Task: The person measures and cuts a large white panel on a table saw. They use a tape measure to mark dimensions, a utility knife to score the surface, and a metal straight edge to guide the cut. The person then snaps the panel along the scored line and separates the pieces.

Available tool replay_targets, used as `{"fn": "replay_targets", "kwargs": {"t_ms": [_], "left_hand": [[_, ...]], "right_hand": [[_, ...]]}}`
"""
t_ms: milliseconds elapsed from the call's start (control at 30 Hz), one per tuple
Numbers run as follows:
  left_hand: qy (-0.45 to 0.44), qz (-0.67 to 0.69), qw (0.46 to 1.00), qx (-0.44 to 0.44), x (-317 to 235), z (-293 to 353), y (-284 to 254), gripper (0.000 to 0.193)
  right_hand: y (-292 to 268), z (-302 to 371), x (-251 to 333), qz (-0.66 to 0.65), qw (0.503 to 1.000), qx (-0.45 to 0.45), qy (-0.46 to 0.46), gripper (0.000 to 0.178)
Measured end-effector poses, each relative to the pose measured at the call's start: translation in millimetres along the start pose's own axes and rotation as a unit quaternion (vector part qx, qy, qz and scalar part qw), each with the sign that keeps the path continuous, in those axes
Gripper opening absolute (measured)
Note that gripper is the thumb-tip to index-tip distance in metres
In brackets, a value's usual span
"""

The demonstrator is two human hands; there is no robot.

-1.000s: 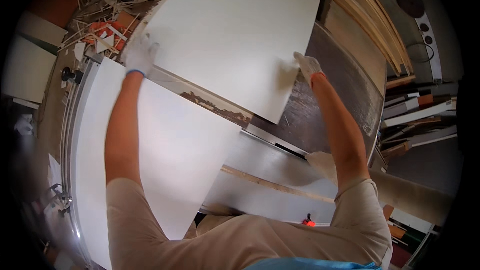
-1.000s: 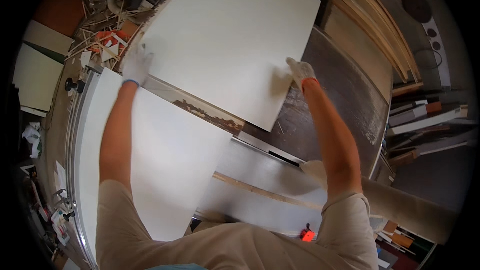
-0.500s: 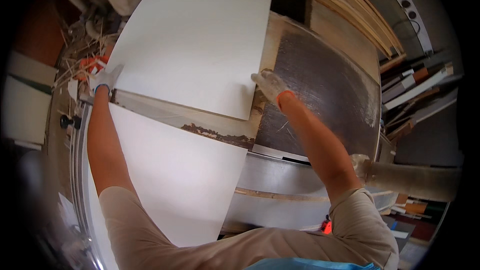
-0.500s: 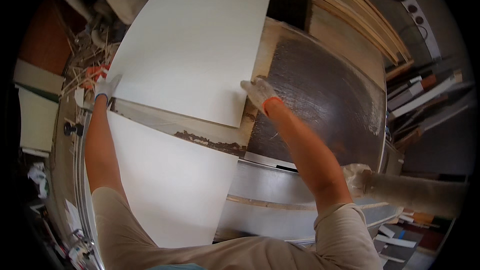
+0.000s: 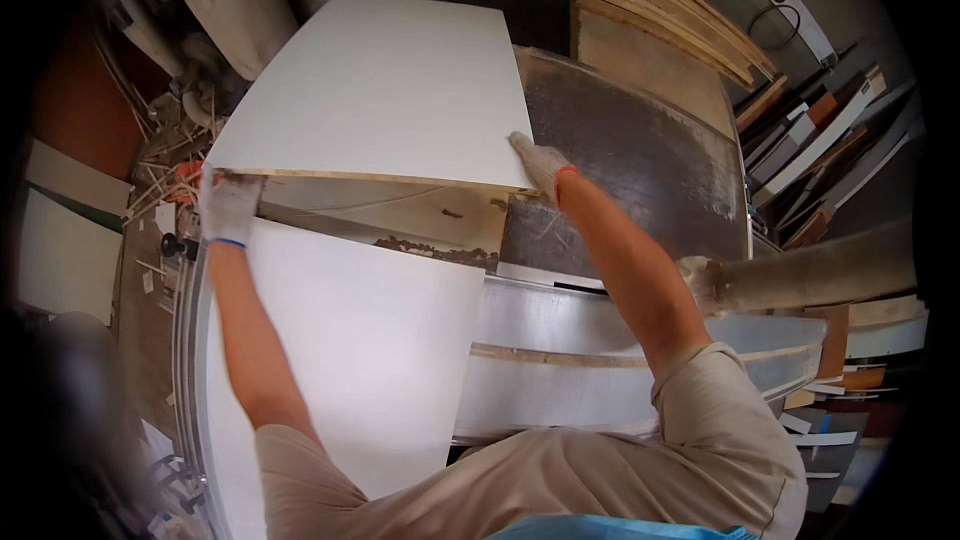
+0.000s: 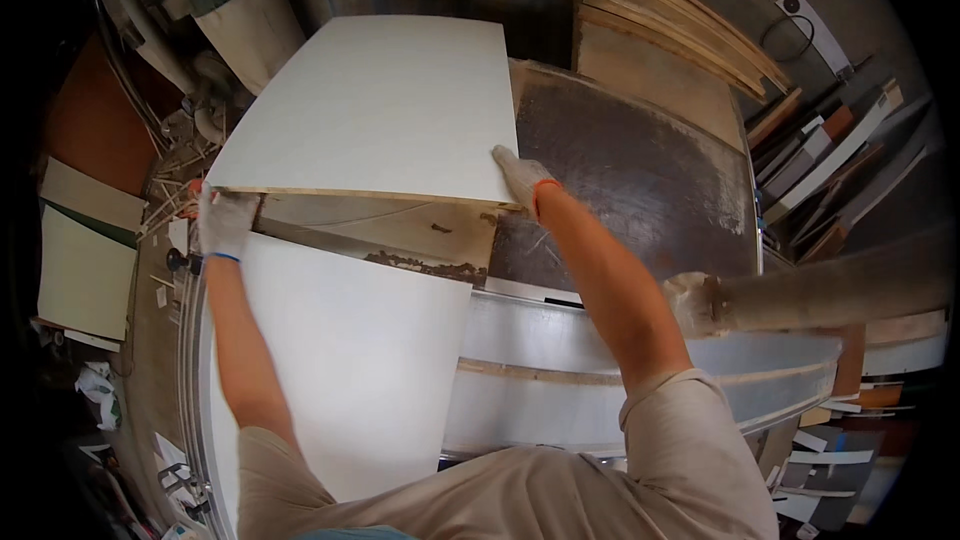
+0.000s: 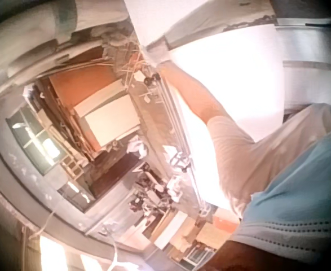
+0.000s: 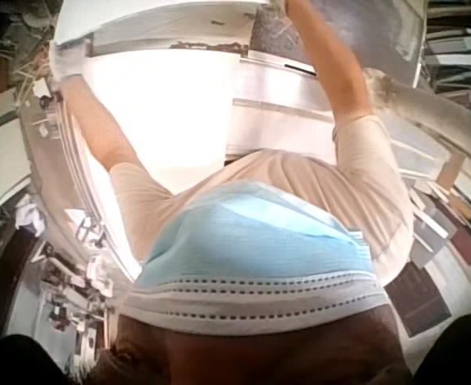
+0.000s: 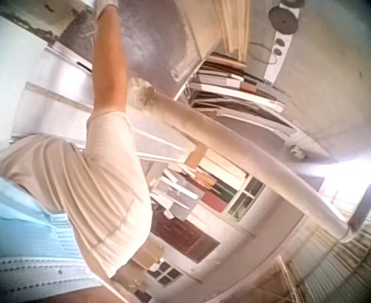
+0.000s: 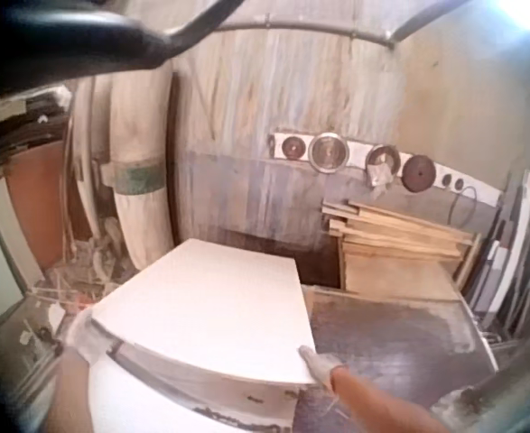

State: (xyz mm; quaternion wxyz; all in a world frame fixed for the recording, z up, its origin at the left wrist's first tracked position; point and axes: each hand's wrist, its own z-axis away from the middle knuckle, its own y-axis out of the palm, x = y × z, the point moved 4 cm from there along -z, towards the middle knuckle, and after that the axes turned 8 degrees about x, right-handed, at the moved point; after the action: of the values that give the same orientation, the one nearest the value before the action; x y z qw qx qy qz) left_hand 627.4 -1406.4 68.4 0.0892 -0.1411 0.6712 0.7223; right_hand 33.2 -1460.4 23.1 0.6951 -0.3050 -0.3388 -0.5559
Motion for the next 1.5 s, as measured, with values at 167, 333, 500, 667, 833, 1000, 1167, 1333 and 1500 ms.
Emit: {"fn": "replay_targets", "kwargs": {"t_ms": [167, 333, 500, 667, 833, 1000, 1167, 1333, 1500], "left_hand": [[0.007, -0.186, 0.982, -0.04, 205.9, 68.9, 74.2, 0.055], [0.069, -0.263, 0.958, -0.09, 245.9, 133.7, 78.6, 0.034], [0.094, -0.3, 0.943, -0.107, 258.1, 232.6, 108.4, 0.029], [0.132, -0.309, 0.932, -0.139, 281.7, 370.4, 111.3, 0.04], [0.188, -0.322, 0.917, -0.143, 333.3, 509.3, 156.9, 0.045], [0.246, -0.298, 0.902, -0.192, 359.8, 612.4, 157.7, 0.044], [0.291, -0.291, 0.88, -0.238, 358.7, 650.5, 158.8, 0.047], [0.311, -0.266, 0.872, -0.268, 318.1, 690.5, 101.5, 0.048], [0.295, -0.248, 0.869, -0.309, 264.2, 754.6, 17.6, 0.048]], "right_hand": [[-4.1, 66.8, -44.8, 0.016, 0.999, -0.044, -0.014, 0.079], [0.6, 135.5, -59.3, 0.008, 1.0, -0.025, -0.017, 0.075], [-1.0, 207.9, -98.6, -0.076, 0.992, 0.097, 0.012, 0.068], [-14.0, 286.4, -151.1, -0.248, 0.935, 0.248, -0.052, 0.072], [-37.9, 289.8, -171.6, -0.384, 0.873, 0.297, -0.052, 0.072], [-50.5, 284.1, -198.1, -0.35, 0.885, 0.304, -0.049, 0.063], [-25.3, 278.2, -220.2, -0.326, 0.859, 0.388, -0.074, 0.05], [13.3, 299.3, -285.4, -0.302, 0.878, 0.371, -0.018, 0.062], [49.8, 384.3, -334.8, -0.231, 0.88, 0.408, 0.074, 0.053]]}}
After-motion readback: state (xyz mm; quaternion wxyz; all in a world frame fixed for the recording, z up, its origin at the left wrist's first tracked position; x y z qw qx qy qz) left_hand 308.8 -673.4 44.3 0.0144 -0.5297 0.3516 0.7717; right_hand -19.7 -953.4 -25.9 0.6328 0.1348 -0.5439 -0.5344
